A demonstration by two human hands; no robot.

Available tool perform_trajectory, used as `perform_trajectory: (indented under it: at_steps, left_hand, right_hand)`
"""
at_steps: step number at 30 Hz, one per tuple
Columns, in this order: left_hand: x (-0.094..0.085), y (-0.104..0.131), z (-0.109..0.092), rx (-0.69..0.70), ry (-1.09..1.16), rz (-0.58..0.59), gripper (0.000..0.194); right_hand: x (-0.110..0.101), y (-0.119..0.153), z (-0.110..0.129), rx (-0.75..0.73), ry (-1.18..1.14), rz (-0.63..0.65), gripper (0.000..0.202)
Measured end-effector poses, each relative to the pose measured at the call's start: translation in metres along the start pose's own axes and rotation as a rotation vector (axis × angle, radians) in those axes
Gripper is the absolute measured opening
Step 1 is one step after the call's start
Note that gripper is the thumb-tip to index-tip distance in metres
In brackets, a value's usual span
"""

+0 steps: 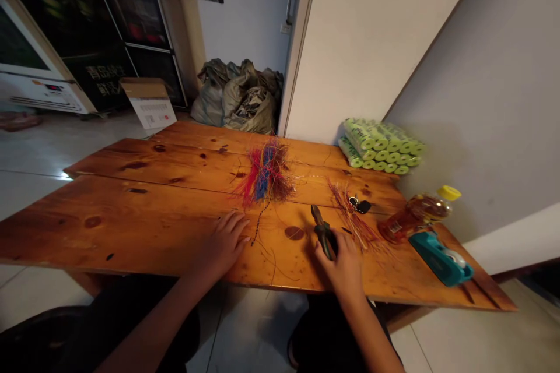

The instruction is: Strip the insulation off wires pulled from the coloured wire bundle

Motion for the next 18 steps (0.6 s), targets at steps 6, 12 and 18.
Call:
perform_trajectory:
  at_steps: [6,12,18]
  left_hand:
    - [0.0,-0.006,-0.005,-0.082,-0.023,-0.166,0.031]
    - [-0.018,-0.014,-0.015,0.01,0.071,-0.301,0.032]
    - [-0.027,-0.028,-0.002,0.059,0.28,-0.383,0.027]
  right_hand:
    - [0.007,-0.005,-0.013,-0.007,0.315,0.072,0.034]
    - [0.0,-0.017,0.002,-0.009,0.515,0.016,0.034]
    - [-0.041,-0.054,0.057,-0.184,0.495,-0.162,0.028]
Point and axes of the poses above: each hand's wrist, its own y-axis away from the middle knuckle, its own x-axis out of the palm, z = x × y, the point moved 3 cm from there along -y, towards the middle knuckle, and after that the axes turned 10 degrees about z, right-handed, at the moved point
